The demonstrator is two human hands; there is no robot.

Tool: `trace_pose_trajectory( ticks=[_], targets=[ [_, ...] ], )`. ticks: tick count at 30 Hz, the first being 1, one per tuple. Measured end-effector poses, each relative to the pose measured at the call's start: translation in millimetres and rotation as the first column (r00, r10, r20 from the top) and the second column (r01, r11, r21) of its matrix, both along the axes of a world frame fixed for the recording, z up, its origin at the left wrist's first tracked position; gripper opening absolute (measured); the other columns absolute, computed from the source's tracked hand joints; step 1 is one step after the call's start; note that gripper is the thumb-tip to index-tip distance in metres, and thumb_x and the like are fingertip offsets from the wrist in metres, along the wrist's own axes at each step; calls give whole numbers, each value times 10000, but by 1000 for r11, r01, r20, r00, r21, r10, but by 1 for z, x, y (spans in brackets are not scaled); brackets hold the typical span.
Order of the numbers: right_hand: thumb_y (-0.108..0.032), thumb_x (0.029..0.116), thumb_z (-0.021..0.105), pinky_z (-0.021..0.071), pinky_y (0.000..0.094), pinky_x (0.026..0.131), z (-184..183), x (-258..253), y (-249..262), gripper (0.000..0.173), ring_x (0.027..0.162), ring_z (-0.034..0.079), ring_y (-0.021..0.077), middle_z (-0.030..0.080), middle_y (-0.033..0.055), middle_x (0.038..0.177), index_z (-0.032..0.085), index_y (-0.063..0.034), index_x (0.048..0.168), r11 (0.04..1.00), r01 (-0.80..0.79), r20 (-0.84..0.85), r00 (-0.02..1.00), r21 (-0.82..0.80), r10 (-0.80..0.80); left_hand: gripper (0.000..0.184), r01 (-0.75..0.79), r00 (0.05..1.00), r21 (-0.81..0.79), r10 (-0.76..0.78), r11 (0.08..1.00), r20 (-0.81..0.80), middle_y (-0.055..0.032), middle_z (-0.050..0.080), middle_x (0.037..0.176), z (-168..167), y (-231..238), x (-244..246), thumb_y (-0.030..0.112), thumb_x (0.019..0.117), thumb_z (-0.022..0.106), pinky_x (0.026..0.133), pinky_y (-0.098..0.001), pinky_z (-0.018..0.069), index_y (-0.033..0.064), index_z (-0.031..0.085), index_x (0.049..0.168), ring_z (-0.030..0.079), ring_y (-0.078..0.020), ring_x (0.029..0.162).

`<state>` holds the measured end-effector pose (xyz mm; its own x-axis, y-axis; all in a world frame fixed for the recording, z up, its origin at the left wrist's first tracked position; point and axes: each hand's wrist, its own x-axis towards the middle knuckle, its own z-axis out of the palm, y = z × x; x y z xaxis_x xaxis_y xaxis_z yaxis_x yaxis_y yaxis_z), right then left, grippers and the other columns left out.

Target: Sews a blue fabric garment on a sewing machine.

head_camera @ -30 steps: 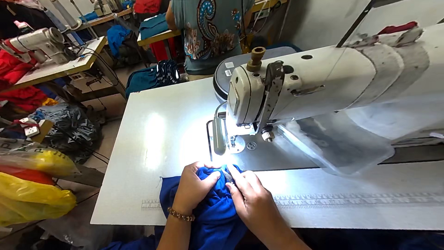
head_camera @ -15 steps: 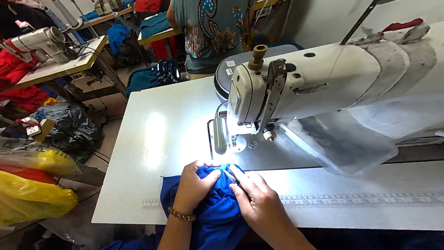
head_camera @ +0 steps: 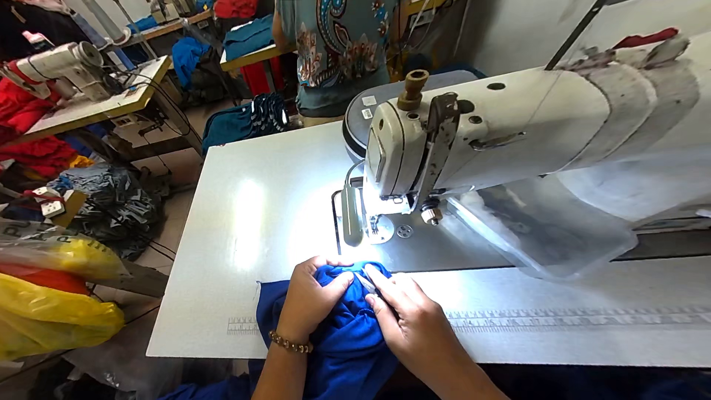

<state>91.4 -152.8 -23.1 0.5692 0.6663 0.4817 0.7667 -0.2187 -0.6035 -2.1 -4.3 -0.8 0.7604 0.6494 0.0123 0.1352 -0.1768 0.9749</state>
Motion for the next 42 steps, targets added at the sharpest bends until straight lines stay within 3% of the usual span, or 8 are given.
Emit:
trace_pose_trajectory(
  ticks=[8,14,20,42],
  targets=[
    [-197,947,506,507,242,574,1,1,2,404,669,579,128,591,53,817,739,-61,1247,1000,4,22,1000,-22,-3,161,30,999,36,-29,999,-12,5,760,980,1,1,0,39,865,763,766,-250,592,105,774,1011,706,-68,865],
    [-177,962,499,536,292,584,1,3,5,394,690,622,192,632,123,882,717,5,1235,997,70,88,994,14,-71,156,23,1000,38,-23,999,-8,7,758,985,1,0,0,45,868,760,778,-256,593,104,773,1012,706,-70,879],
    [-216,967,492,508,237,578,5,4,-1,413,683,590,119,620,70,867,721,-47,1267,999,26,24,999,19,-27,153,2,1000,9,-2,1000,-25,6,756,990,1,0,0,57,881,763,764,-264,593,112,774,1024,704,-76,869],
    [-224,947,497,503,258,550,1,2,0,414,651,583,120,600,45,816,747,-77,1242,999,4,10,1000,-32,-4,183,19,1000,16,-20,1000,4,-1,757,995,-2,1,-1,51,870,769,765,-263,597,107,772,1044,707,-82,876]
  ],
)
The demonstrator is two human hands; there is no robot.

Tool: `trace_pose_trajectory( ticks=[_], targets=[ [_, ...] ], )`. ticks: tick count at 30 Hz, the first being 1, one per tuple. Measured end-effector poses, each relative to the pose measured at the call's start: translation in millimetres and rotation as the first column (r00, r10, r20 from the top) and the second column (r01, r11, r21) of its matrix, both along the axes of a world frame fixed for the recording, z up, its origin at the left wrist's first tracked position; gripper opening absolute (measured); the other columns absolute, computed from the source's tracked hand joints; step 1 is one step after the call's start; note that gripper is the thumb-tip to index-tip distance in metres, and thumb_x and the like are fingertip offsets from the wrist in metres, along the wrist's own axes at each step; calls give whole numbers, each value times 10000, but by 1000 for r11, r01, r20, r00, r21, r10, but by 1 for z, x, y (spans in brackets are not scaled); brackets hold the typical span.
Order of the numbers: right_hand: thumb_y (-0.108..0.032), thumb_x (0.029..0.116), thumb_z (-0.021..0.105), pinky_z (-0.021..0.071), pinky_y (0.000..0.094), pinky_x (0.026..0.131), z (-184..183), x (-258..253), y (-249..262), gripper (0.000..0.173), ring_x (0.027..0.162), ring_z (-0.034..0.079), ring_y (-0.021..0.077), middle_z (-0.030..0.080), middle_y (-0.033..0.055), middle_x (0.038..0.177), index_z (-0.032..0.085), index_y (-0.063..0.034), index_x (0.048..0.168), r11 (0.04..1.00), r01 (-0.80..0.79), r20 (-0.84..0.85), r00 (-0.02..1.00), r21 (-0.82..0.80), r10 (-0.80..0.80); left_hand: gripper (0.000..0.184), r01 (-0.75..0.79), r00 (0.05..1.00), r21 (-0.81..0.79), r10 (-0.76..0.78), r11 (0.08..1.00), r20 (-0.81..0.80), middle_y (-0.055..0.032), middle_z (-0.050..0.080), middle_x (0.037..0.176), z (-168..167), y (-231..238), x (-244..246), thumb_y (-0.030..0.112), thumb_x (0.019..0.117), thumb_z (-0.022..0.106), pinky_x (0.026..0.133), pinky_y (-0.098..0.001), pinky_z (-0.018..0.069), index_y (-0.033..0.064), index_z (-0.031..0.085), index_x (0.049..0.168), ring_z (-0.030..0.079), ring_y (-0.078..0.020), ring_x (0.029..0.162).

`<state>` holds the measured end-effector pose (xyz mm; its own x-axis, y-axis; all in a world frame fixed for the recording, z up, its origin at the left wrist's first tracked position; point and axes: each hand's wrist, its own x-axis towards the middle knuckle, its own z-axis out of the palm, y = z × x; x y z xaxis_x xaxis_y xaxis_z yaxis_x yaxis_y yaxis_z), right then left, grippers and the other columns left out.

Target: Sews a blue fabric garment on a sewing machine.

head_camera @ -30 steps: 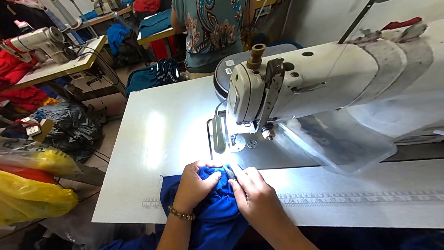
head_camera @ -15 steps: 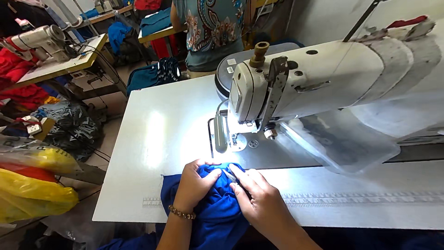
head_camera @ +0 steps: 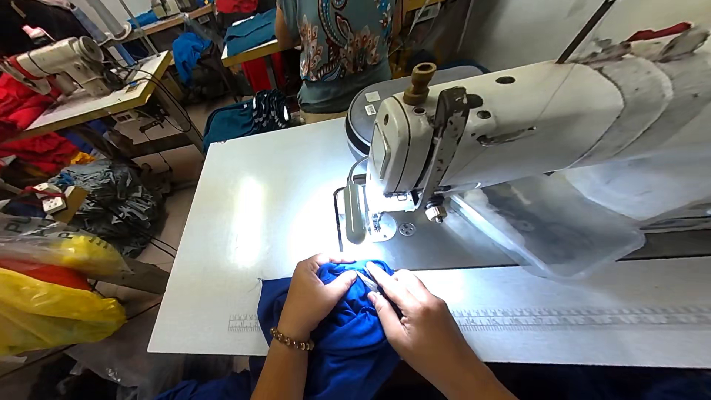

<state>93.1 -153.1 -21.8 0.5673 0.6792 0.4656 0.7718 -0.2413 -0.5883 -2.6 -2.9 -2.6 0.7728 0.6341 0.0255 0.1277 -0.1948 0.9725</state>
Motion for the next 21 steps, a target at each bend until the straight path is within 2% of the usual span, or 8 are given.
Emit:
trace_pose_trajectory(
  ticks=[9,14,17,19,21],
  targets=[
    [-224,943,500,515,273,557,3,-1,3,417,665,597,136,604,50,824,742,-80,1250,999,19,-13,1000,-33,-20,182,19,1000,62,-19,998,2,13,758,997,1,-1,0,57,864,772,778,-248,597,111,771,1038,707,-61,886],
    [-176,952,507,533,292,571,-2,0,7,384,687,623,186,632,115,879,729,-8,1218,997,67,61,996,25,-68,191,22,1000,77,-23,997,9,7,760,980,1,-1,0,53,853,777,776,-248,598,102,771,1038,709,-59,873],
    [-216,985,484,499,223,592,2,3,5,405,709,584,92,637,65,928,705,-42,1276,995,67,-74,995,73,-62,185,6,1000,62,-6,998,-5,6,757,992,2,-1,0,60,867,773,782,-253,598,104,768,1047,708,-61,877],
    [-269,1022,468,537,212,716,6,6,2,419,846,644,58,702,62,1027,675,-41,1306,992,55,-206,978,111,-31,181,9,1000,57,-9,998,-10,8,756,1003,2,-1,0,64,876,765,789,-256,597,104,767,1053,707,-62,888],
    [-353,1031,507,530,165,764,7,11,1,450,879,638,2,707,37,1054,651,-36,1317,988,38,-286,958,152,8,175,9,1000,43,-9,999,0,5,755,1000,2,-1,0,57,879,763,781,-255,596,102,766,1048,706,-65,880]
  ],
)
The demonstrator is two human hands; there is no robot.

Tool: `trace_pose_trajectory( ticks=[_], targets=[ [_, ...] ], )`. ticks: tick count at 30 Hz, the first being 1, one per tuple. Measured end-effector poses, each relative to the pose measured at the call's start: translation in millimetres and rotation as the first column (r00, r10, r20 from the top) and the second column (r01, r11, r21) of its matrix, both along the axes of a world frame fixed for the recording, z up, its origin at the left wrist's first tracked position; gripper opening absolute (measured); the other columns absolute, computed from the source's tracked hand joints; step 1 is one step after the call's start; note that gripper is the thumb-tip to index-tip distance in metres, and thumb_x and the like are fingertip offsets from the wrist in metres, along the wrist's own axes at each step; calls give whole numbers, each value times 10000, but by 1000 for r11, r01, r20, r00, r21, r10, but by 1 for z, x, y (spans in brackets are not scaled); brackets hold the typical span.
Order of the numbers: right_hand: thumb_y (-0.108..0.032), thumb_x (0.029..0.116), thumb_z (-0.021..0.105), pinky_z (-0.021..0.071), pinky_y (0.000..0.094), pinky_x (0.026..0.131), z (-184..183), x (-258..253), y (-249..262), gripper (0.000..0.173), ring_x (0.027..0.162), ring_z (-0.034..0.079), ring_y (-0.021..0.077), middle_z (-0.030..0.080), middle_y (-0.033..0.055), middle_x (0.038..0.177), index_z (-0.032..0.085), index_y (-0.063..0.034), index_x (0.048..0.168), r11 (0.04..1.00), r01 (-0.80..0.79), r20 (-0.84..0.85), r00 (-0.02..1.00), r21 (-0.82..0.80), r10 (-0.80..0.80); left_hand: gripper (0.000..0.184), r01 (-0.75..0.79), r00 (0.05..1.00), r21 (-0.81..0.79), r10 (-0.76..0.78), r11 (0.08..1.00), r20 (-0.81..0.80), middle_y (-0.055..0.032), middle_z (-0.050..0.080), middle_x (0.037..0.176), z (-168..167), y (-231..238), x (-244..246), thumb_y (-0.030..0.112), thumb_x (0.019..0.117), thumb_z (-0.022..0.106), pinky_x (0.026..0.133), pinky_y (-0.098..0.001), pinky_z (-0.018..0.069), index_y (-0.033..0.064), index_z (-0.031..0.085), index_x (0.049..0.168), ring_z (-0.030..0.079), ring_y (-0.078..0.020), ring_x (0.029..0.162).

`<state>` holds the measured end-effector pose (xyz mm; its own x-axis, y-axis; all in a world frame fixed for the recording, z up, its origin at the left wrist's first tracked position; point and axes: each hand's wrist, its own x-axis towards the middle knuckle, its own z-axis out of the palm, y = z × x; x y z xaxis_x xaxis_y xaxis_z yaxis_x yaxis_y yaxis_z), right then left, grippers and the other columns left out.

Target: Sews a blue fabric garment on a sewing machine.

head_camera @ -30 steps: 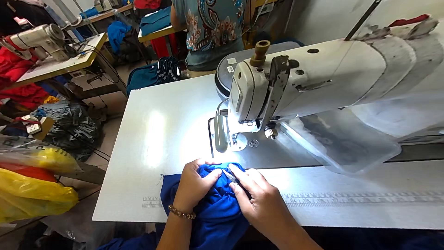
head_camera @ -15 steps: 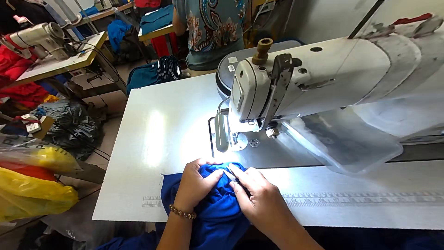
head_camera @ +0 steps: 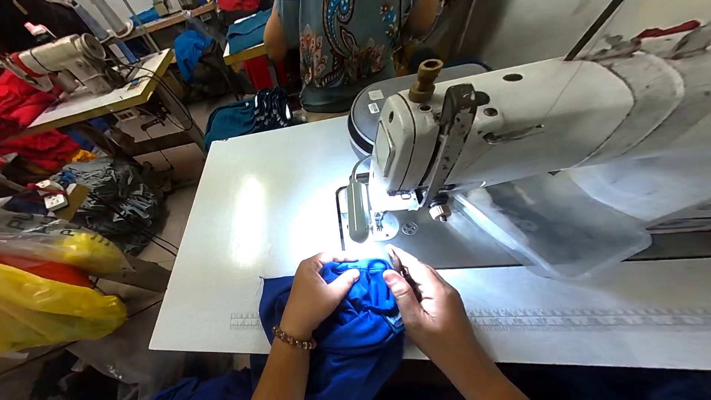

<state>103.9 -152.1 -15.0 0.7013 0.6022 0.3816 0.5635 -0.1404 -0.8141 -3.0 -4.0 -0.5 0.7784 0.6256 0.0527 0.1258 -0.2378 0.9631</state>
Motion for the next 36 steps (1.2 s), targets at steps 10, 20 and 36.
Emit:
trace_pose_trajectory(
  ticks=[10,20,36],
  targets=[
    [-121,850,592,540,166,797,4,13,23,333,909,691,79,739,91,1001,736,-23,1134,987,-152,304,944,58,127,136,30,999,7,-30,1000,17,3,742,912,1,1,-1,51,880,763,723,-237,588,98,751,1006,695,-58,803],
    [-75,808,583,571,258,781,2,17,32,361,889,714,169,744,117,991,740,-9,1127,971,-237,373,903,12,215,139,36,999,-10,-35,999,14,-1,729,877,2,0,0,42,860,781,685,-237,579,89,741,984,682,-61,762],
    [71,806,619,498,179,492,1,20,24,350,546,580,50,712,72,833,714,-105,1094,805,-202,-687,433,558,584,157,112,990,-117,-101,987,97,-16,733,1007,5,1,-2,-2,913,720,765,-260,586,105,736,1028,691,-97,867]
  ],
)
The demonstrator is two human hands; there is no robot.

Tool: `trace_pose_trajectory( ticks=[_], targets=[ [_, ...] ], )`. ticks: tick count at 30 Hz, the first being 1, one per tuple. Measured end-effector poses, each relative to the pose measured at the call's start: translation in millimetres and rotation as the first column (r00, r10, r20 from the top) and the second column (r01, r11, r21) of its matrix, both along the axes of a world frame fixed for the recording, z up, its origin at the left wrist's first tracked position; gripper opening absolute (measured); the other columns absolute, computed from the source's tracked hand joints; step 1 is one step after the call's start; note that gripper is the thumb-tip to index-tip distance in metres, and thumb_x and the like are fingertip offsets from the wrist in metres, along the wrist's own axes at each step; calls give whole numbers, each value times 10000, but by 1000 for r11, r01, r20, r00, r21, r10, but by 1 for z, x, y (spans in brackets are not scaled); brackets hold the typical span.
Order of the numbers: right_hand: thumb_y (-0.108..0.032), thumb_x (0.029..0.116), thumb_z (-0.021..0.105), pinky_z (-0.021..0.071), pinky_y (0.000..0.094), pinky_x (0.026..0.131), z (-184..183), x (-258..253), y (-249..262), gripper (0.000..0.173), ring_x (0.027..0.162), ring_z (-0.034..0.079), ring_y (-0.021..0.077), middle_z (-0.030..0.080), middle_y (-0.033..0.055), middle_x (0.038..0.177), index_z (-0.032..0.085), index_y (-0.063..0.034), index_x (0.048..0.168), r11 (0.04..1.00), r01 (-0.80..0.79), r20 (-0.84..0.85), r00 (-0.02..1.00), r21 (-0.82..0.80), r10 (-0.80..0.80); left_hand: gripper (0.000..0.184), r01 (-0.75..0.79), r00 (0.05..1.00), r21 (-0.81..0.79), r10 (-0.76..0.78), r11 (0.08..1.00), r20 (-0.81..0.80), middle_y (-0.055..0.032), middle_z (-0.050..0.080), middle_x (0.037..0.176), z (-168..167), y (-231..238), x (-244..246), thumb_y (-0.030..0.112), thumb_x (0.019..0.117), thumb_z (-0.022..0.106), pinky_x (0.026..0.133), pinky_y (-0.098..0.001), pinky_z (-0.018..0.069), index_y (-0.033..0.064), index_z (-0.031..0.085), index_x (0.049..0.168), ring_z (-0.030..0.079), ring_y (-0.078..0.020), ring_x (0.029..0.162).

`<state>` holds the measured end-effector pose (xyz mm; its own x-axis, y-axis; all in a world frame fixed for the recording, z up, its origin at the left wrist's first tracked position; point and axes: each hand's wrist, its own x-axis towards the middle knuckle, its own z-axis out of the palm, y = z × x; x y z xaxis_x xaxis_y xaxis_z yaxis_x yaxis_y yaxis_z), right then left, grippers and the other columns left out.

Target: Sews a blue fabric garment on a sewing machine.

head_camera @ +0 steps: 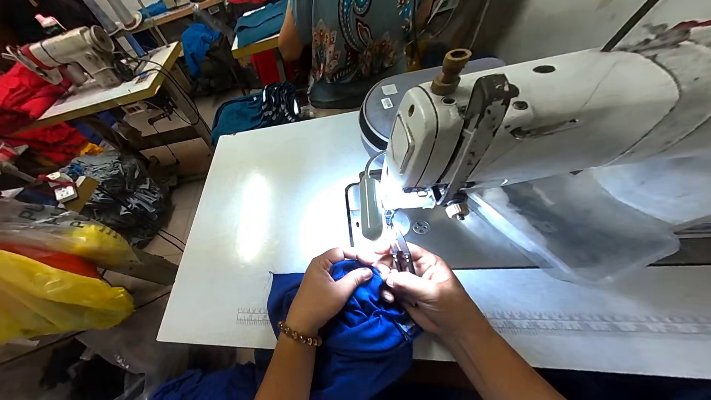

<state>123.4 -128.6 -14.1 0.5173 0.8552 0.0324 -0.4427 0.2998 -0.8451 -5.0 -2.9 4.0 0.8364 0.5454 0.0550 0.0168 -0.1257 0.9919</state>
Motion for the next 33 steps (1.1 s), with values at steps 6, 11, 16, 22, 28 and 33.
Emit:
trace_pose_trajectory(
  ticks=[6,11,16,22,28,33],
  targets=[
    [94,803,583,455,187,440,16,-3,3,271,486,527,72,653,71,741,654,-53,1019,970,80,44,996,-229,-71,287,36,990,138,-55,990,132,-15,736,964,-12,-2,3,-5,749,853,776,-252,607,73,726,994,702,-83,869],
    [100,814,579,435,195,425,27,-7,4,308,470,513,84,699,91,802,677,-53,1063,935,133,121,988,-329,-98,270,-52,994,222,30,974,103,5,736,949,-16,-9,6,9,755,829,778,-237,605,80,722,992,703,-59,871],
    [127,822,560,440,196,423,27,-13,5,297,463,510,87,693,97,823,659,-41,1046,930,163,97,986,-331,-138,333,-90,995,280,78,956,54,24,739,956,-15,-16,12,15,738,789,768,-227,604,85,699,1051,701,-26,863],
    [155,866,490,425,190,420,25,-11,2,328,459,477,67,631,81,743,653,-8,1099,932,136,-39,987,-337,-158,356,-47,999,322,46,946,10,17,743,990,-16,-15,13,34,765,795,794,-236,603,84,705,1105,704,-30,879],
    [149,911,500,416,191,416,26,-8,4,262,447,468,70,621,84,717,611,-15,1082,911,189,-33,976,-366,-216,239,-14,995,204,-7,979,100,-4,735,1045,-15,-6,7,33,877,743,861,-258,602,73,698,1109,703,-67,955],
    [147,910,520,392,187,408,25,-9,7,250,443,451,65,637,96,731,616,-14,1076,912,191,-48,974,-362,-223,112,-14,999,166,7,986,45,21,753,975,-11,-6,6,40,905,702,850,-245,584,94,762,982,699,-48,929]
  ],
)
